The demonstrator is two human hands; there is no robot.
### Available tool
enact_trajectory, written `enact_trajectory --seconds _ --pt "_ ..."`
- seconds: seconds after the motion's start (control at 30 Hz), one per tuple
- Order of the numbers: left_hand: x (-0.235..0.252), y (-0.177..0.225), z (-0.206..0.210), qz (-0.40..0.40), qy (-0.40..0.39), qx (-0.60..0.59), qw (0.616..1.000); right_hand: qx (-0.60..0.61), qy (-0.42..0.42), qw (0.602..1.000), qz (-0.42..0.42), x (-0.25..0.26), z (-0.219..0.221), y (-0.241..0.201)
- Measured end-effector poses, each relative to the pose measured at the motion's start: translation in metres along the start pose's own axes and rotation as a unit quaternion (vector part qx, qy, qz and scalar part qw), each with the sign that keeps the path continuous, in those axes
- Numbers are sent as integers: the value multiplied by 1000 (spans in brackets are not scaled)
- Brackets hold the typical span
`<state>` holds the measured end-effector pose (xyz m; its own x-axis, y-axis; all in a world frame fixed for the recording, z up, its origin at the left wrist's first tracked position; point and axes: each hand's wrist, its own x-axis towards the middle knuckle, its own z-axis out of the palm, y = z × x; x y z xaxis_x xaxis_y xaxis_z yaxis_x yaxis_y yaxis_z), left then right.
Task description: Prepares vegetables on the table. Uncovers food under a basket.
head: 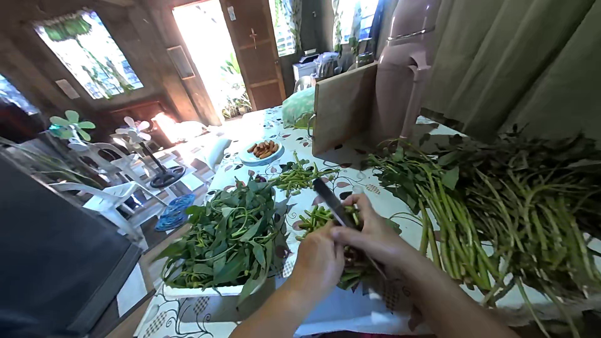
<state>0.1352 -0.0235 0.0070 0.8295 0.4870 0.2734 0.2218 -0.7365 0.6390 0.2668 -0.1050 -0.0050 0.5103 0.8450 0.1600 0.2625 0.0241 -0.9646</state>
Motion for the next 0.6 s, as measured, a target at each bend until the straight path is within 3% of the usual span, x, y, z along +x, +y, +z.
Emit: enact_trajectory --seconds 0.07,0.2,0.37,0.6 --pt "5 -1 -1 -15 -28 -26 999 50 -12 998 38 -1 -12 -3" --pt "19 -16 -9 -76 -79 -166 980 91 -114 989 -4 -3 -23 1" --pt "18 -18 -2 -83 -15 -333 939 55 -196 979 -31 -3 -21 4" --pt "20 -12 -5 -100 41 -394 913 143 -223 959 -96 -5 -23 10"
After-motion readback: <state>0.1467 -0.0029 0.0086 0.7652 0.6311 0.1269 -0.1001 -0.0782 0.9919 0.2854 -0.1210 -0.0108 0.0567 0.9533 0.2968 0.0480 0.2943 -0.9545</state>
